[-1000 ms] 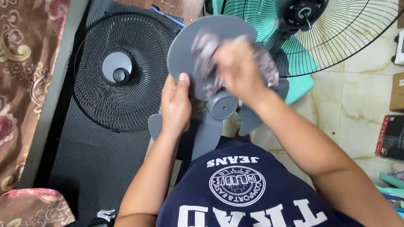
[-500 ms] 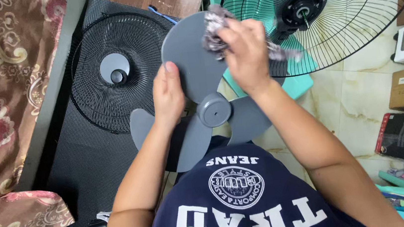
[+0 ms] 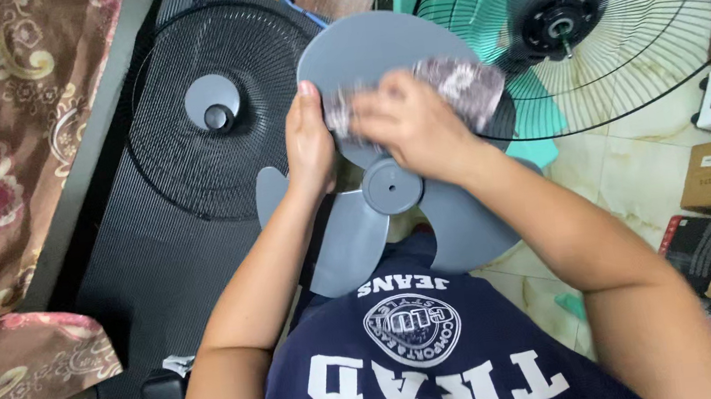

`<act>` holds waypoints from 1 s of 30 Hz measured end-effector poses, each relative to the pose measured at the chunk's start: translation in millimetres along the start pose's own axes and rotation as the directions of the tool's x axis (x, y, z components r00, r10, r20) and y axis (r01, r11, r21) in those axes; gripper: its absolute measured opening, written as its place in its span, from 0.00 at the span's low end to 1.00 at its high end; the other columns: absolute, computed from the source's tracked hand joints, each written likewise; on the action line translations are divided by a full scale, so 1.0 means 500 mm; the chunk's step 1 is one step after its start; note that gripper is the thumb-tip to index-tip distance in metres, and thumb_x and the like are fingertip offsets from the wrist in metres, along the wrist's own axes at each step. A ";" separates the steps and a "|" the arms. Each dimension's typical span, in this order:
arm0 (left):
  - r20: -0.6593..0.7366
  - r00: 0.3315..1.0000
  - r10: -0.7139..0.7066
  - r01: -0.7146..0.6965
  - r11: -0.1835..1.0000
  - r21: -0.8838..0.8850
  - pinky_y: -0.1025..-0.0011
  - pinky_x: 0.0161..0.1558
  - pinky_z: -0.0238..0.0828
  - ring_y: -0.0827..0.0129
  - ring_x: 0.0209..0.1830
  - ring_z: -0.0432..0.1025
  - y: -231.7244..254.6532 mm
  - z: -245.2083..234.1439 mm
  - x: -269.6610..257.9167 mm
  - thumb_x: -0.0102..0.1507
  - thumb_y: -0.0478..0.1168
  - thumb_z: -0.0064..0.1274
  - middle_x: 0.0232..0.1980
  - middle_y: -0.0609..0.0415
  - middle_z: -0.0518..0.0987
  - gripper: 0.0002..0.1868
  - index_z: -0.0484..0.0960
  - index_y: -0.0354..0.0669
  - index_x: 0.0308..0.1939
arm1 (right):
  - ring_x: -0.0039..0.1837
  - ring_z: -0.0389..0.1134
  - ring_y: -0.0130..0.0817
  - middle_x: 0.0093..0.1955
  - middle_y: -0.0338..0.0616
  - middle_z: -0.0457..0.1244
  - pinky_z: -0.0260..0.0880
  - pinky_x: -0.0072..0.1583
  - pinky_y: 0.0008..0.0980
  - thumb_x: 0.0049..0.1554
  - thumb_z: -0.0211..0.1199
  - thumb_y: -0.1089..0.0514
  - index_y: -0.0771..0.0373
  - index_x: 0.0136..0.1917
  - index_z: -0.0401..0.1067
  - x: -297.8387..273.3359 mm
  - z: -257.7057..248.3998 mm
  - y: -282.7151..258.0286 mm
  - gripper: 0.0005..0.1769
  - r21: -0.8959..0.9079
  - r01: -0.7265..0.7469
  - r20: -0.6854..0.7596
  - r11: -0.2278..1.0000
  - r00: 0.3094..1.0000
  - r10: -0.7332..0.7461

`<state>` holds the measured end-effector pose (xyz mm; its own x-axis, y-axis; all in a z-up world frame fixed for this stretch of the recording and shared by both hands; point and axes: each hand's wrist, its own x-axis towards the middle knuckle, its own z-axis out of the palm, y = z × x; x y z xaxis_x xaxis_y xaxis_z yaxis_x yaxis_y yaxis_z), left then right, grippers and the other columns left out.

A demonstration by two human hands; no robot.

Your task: The person wipes a detached gray fan blade with a patterned cloth, cleaning both sides and the central hub. The blade is held in one hand while the other hand scrubs the surfaces. The person rotates the blade to access different areas and continues wiping until the end of the clip.

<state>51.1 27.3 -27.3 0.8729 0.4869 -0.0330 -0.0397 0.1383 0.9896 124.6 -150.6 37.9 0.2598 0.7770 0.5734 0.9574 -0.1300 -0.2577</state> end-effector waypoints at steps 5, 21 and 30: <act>0.068 0.998 0.009 -0.010 1.000 0.011 0.68 0.63 0.66 0.64 0.58 0.72 -0.002 -0.022 0.001 0.75 0.59 0.28 0.60 0.45 0.79 0.35 0.75 0.28 0.62 | 0.59 0.65 0.46 0.62 0.36 0.68 0.71 0.59 0.41 0.52 0.67 0.64 0.57 0.55 0.79 0.026 -0.017 0.011 0.15 -0.102 -0.086 0.005 0.991 0.996 0.087; 0.103 0.987 -0.126 0.143 0.972 -0.184 0.68 0.60 0.70 0.64 0.55 0.74 0.031 -0.043 0.027 0.72 0.64 0.24 0.58 0.44 0.80 0.41 0.76 0.29 0.60 | 0.58 0.64 0.45 0.59 0.36 0.68 0.68 0.58 0.41 0.51 0.64 0.64 0.53 0.53 0.80 0.062 0.016 -0.062 0.16 -0.190 -0.156 0.023 0.969 0.986 0.163; 0.186 0.982 0.025 -0.017 0.999 -0.047 0.69 0.56 0.71 0.64 0.50 0.75 0.043 -0.053 0.048 0.75 0.63 0.23 0.52 0.46 0.82 0.41 0.80 0.28 0.55 | 0.62 0.62 0.52 0.61 0.47 0.65 0.66 0.64 0.45 0.53 0.63 0.69 0.61 0.58 0.76 0.104 0.005 -0.059 0.19 -0.235 -0.317 -0.106 0.919 0.948 0.300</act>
<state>58.3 65.1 -10.3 0.9467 0.3217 0.0186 -0.0771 0.1700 0.9824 109.6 -104.9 73.4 0.5466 0.6324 0.5488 0.8270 -0.5103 -0.2357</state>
